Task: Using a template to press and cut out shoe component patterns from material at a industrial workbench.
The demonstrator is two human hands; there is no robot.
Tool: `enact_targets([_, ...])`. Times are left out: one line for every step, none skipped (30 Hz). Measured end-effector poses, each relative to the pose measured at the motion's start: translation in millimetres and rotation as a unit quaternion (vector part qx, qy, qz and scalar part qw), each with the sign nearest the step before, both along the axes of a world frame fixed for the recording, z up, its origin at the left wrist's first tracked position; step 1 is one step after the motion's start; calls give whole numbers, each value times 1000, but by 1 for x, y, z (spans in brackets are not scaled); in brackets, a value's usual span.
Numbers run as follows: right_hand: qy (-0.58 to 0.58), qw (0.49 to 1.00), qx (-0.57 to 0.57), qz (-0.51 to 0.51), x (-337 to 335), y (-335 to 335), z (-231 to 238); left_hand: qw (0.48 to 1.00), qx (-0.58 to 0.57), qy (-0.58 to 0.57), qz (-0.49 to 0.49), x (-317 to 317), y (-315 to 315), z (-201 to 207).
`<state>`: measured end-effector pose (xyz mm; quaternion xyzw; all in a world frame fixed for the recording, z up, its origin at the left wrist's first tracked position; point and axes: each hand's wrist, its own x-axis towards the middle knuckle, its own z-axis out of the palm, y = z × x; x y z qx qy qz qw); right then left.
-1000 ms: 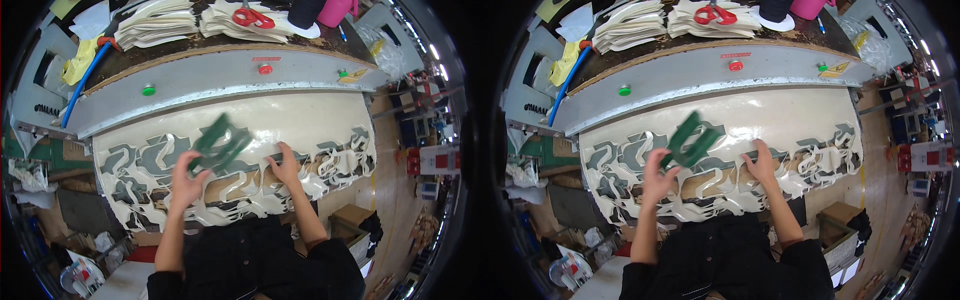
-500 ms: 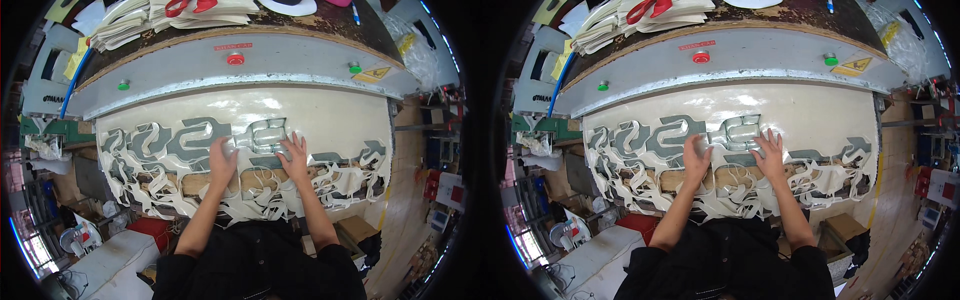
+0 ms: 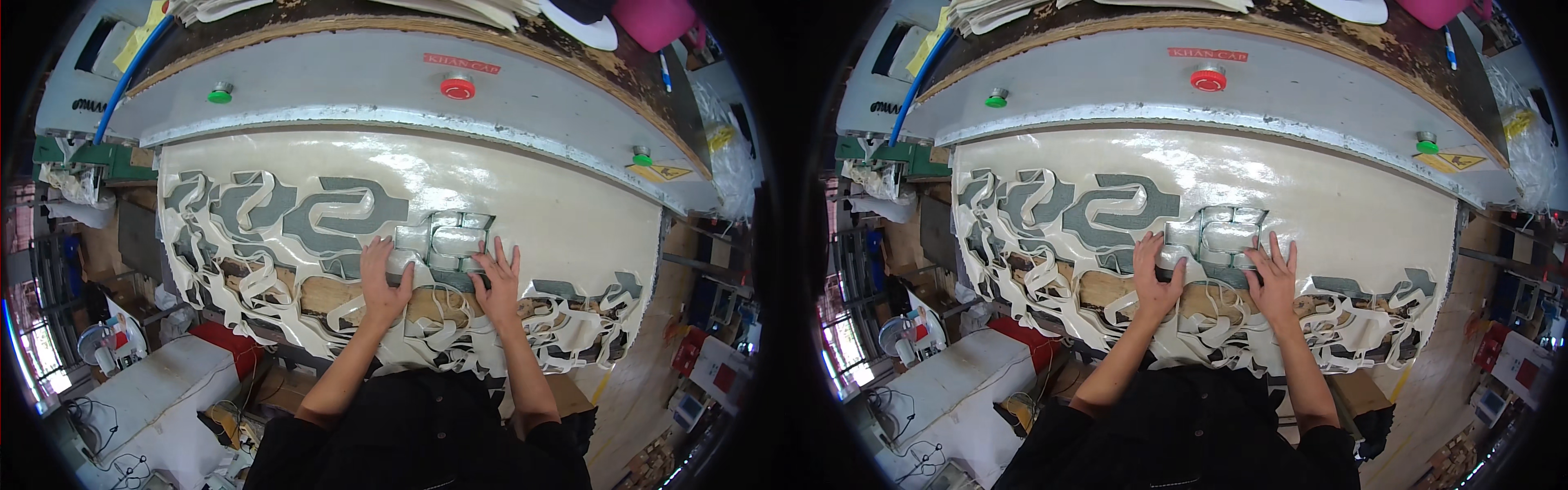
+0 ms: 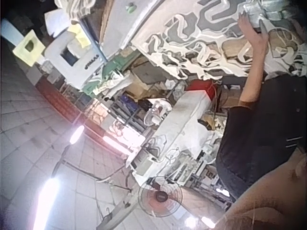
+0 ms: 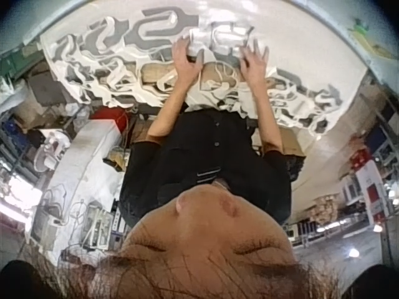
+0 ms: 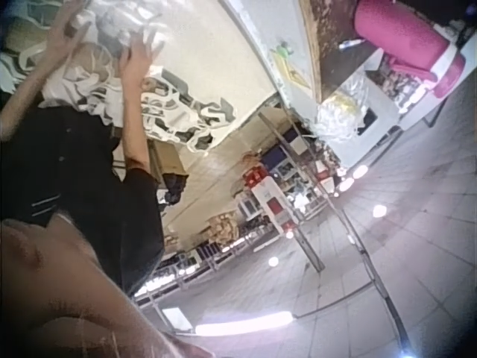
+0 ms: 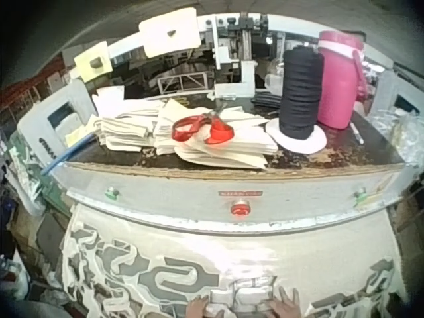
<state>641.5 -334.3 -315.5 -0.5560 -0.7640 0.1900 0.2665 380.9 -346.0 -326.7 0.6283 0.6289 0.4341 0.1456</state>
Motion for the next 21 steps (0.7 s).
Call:
enact_targets([-1,1000,-3,2,-2,1,0,1000,-3,-1,2,-1,0,0])
enact_targets([0,1000,-1,3,-4,1,-1,1000,-7,5,5,-1,0,-1])
enact_targets([1,1000,1,4,-5,1,-2,1000,-12,11,8,-2,0,-1])
enact_targets([1,1000,-3,5,-7,1,0,1000,-17,11,10,-2,0,-2])
enact_targets([3,1000,-5,0,-11,2,1,999,-22,21,16,-2,1,-2])
enact_targets([6,1000,-7,-5,-13,2,1,999,-27,31,22,-3,2,-3])
enact_targets([8,1000,-10,-5,-13,2,-2,999,-30,32,22,-2,3,-4])
enact_targets([-3,1000,2,-10,-12,2,-4,999,-24,34,22,0,4,-5])
enact_targets([-13,1000,13,-15,-12,2,-6,999,-17,35,21,1,5,-6])
enact_targets([-12,1000,9,-17,-12,1,-6,999,-21,36,18,1,5,-6])
enact_targets([-16,1000,13,-17,-12,2,-7,999,-19,32,22,1,5,-6])
enact_targets([-20,1000,18,-17,-12,3,-7,999,-17,27,24,2,5,-5])
enact_targets([-20,999,15,-22,-13,3,-8,999,-20,27,19,2,4,-7])
enact_targets([-32,999,17,-20,-14,4,-8,999,-12,21,25,0,4,-9])
enact_targets([-44,999,19,-19,-15,4,-7,999,-4,14,31,-1,3,-10])
enact_targets([-44,999,17,-24,-15,4,-8,1000,-6,14,27,-2,3,-9])
enact_targets([-33,999,14,-21,-15,4,-8,999,-7,10,33,-3,2,-9])
enact_targets([-21,1000,11,-17,-14,4,-8,999,-7,5,39,-3,2,-8])
enact_targets([-21,1000,11,-17,-13,4,-10,999,-8,0,42,-3,2,-7])
enact_targets([-14,1000,14,-18,-12,4,-12,999,-8,0,42,-2,2,-7])
enact_targets([-6,1000,17,-18,-12,4,-13,999,-13,-4,42,-1,3,-6])
